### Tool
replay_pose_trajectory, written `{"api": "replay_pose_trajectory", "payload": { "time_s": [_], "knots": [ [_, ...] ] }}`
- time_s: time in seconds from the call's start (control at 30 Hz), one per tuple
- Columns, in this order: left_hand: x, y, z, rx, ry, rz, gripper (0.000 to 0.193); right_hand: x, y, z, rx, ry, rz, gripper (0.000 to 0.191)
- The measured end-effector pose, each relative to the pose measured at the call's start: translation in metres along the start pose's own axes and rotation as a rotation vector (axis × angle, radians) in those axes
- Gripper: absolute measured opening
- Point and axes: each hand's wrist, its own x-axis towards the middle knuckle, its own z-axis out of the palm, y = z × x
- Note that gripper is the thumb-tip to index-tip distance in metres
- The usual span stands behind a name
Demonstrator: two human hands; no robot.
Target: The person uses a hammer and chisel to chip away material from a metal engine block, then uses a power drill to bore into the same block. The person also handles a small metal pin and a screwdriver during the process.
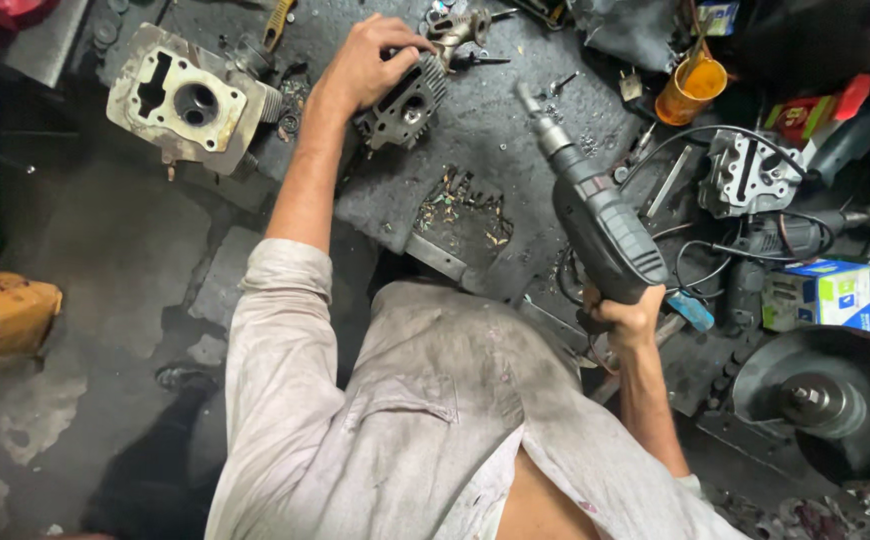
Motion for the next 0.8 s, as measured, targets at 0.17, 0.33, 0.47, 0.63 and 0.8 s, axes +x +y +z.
{"api": "replay_pose_trajectory", "payload": {
  "time_s": [0.17,0.33,0.47,0.63,0.8],
  "knots": [
    [0.002,0.005,-0.007,-0.045,-0.075,0.044,0.022,0.013,0.009,0.016,0.028,-0.162,0.082,0.046],
    [-0.004,0.011,-0.013,-0.057,-0.044,0.071,0.025,0.022,0.011,0.050,-0.325,-0.169,0.046,0.042],
    [-0.009,0.014,-0.013,-0.053,-0.040,0.062,0.025,0.013,-0.009,0.072,-0.301,-0.119,0.059,0.074],
    [-0.007,0.016,-0.014,-0.048,-0.025,0.080,0.025,0.003,-0.044,0.108,-0.579,-0.158,-0.069,0.086],
    [-0.008,0.016,-0.014,-0.035,-0.021,0.047,0.023,-0.016,-0.066,0.137,-0.718,-0.137,-0.123,0.082]
  ]
}}
